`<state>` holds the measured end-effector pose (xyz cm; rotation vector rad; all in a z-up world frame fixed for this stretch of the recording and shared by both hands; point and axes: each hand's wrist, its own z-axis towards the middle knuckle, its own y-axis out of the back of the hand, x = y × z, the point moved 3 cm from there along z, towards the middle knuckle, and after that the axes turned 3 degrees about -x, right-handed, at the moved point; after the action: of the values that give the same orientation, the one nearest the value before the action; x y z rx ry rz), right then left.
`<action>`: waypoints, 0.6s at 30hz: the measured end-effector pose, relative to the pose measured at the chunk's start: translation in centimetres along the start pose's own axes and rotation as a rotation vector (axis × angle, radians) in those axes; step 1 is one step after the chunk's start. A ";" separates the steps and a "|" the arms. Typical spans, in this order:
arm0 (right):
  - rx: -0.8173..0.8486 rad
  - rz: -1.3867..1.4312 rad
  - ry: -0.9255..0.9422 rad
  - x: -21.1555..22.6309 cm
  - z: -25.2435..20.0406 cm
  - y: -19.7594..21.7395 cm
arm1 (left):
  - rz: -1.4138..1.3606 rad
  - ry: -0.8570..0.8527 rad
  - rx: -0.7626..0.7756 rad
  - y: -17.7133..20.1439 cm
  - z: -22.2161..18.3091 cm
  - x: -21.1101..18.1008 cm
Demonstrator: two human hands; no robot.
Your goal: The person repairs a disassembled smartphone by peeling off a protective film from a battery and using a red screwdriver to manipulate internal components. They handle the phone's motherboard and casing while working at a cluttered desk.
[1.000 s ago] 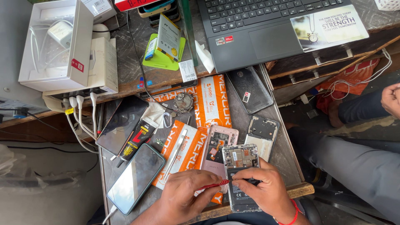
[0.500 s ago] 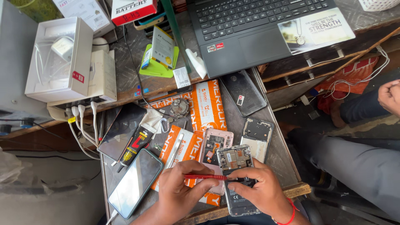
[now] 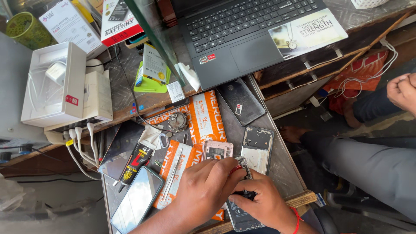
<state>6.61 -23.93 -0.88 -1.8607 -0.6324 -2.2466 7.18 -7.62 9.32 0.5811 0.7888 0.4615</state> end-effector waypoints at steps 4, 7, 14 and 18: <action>-0.001 -0.014 -0.015 -0.3 0.0 -0.1 | 0.022 0.003 -0.001 -0.3 -0.1 0.0; 0.004 -0.008 -0.021 -0.3 0.0 0.0 | 0.029 0.005 0.011 -0.3 -0.2 0.0; 0.004 -0.071 -0.024 -1.1 -0.2 0.0 | -0.049 -0.064 0.135 0.1 0.5 -0.3; 0.040 -0.035 -0.171 -2.2 -0.6 -0.2 | -0.004 -0.074 0.215 0.3 1.1 -1.0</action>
<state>6.47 -24.31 -3.16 -2.0527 -0.7361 -2.0943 7.34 -8.30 10.67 0.7919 0.7739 0.3514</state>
